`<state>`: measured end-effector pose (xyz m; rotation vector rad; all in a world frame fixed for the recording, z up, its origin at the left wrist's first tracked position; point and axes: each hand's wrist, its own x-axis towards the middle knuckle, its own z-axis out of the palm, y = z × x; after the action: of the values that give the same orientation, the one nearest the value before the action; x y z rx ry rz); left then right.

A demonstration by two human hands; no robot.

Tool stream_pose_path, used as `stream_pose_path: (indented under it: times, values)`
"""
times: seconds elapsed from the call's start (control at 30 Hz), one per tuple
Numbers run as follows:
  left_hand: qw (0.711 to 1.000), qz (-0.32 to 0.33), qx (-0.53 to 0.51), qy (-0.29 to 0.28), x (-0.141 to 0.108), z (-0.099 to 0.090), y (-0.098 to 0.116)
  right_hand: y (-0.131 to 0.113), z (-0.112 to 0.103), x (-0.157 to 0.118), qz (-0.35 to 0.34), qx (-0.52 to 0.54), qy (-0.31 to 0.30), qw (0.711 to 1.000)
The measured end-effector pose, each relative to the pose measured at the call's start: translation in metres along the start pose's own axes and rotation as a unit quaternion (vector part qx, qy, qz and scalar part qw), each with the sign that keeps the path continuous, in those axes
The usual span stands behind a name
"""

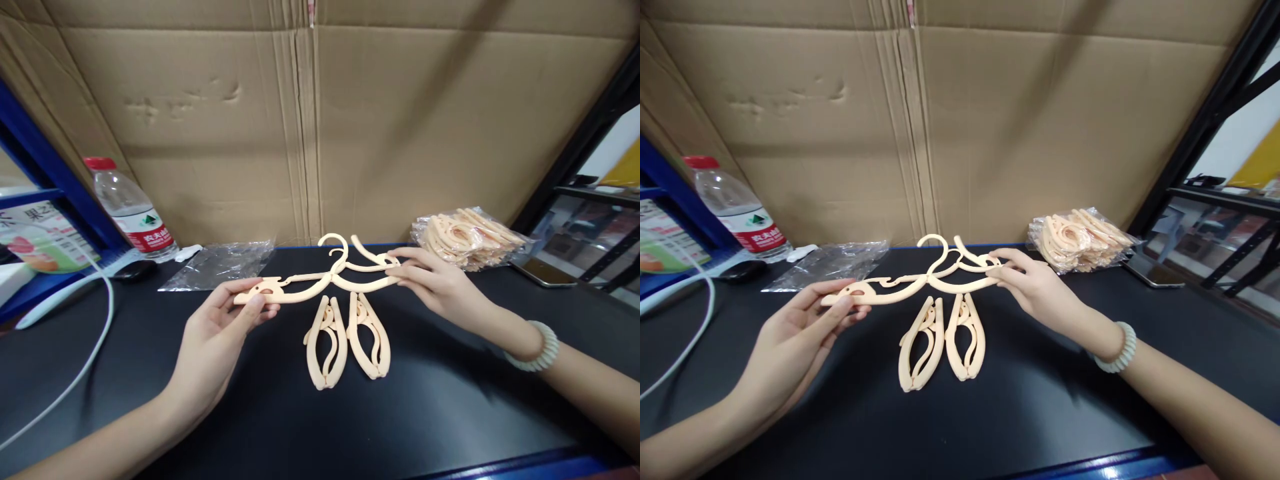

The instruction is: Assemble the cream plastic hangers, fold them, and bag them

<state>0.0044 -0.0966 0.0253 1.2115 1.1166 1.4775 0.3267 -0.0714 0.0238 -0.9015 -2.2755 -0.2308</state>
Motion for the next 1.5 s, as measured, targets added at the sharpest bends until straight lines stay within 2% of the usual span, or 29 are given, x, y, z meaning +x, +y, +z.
stream_pose_path:
  times: [0.1,0.23,0.4,0.53,0.7,0.77,0.83,0.97,1.17,1.33,1.5]
  values:
    - [1.0,0.003,0.001,-0.005,0.0,0.001,-0.001,-0.005,0.003,0.001,0.065,0.099,0.029,0.993]
    - [0.999,0.01,0.021,-0.038,0.0,0.001,-0.001,-0.006,0.003,0.002,0.184,0.256,0.036,0.948]
    - [0.996,0.014,0.047,-0.07,0.001,-0.001,-0.002,-0.005,-0.007,0.007,0.239,0.357,0.027,0.902]
    - [0.994,0.019,0.061,-0.092,0.002,0.003,0.003,-0.015,-0.008,0.01,0.264,0.467,0.042,0.843]
    - [0.986,0.001,0.056,-0.159,0.001,0.015,0.014,-0.04,0.0,0.013,0.338,0.555,0.124,0.75]
    - [0.979,-0.005,0.063,-0.192,-0.001,0.023,0.017,-0.049,0.004,0.014,0.355,0.567,0.149,0.728]
    - [0.974,-0.008,0.063,-0.219,-0.003,0.032,0.017,-0.056,0.006,0.013,0.343,0.568,0.141,0.734]
    - [0.969,-0.024,0.043,-0.243,-0.004,0.048,0.011,-0.07,0.004,0.01,0.269,0.548,0.041,0.791]
    - [0.97,-0.074,0.011,-0.23,-0.002,0.051,0.004,-0.076,-0.002,0.009,0.225,0.55,-0.072,0.801]
    - [0.973,-0.087,-0.009,-0.214,-0.002,0.047,0.002,-0.07,0.003,0.007,0.189,0.495,-0.086,0.844]
    - [0.97,-0.07,-0.013,-0.235,-0.004,0.049,0.002,-0.069,0.006,0.005,0.185,0.459,-0.087,0.865]
